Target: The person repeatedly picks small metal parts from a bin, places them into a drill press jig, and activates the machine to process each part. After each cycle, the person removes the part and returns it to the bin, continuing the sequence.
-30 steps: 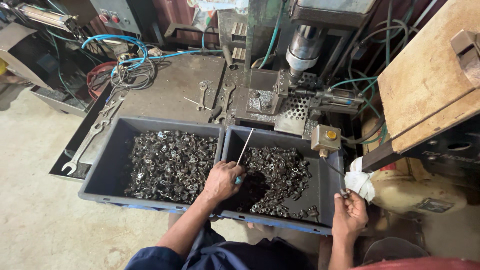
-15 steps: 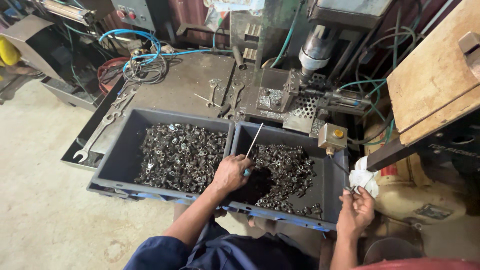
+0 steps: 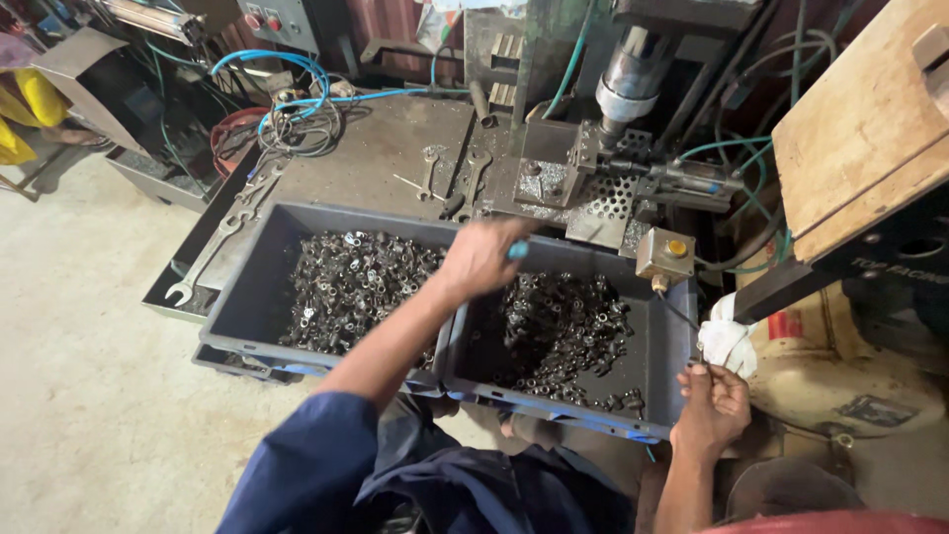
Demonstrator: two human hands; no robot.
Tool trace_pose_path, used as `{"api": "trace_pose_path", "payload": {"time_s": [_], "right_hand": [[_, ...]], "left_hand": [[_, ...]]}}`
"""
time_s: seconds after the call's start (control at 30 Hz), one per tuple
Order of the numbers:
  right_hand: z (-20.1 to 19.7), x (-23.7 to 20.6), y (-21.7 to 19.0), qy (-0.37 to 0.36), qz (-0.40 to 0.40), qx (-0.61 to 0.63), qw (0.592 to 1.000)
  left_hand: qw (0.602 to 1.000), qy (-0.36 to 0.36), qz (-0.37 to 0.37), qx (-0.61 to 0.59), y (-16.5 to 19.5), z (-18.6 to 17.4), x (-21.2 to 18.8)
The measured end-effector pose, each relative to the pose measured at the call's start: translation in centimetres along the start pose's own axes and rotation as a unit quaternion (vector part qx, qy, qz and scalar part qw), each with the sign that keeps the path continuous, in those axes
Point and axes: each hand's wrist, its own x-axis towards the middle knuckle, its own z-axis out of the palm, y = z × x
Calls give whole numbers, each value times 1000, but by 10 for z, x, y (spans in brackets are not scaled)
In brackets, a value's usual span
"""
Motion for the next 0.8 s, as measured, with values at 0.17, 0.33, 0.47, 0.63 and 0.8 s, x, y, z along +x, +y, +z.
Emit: {"api": "trace_pose_path", "payload": {"time_s": [0.17, 0.33, 0.47, 0.63, 0.8], "right_hand": [[-3, -2, -1, 8, 7, -26, 1000], [-3, -2, -2, -5, 6, -24, 1000], [-1, -4, -5, -2, 11, -27, 1000], [-1, -5, -10, -1, 26, -19, 999], [-1, -5, -10, -2, 36, -32, 999]], "left_hand": [[991, 13, 87, 97, 13, -25, 85], [976, -92, 14, 197, 31, -26, 143], [964, -135, 28, 228, 44, -17, 164], [958, -140, 44, 246, 57, -6, 173], [951, -142, 65, 267, 59, -3, 173]]}}
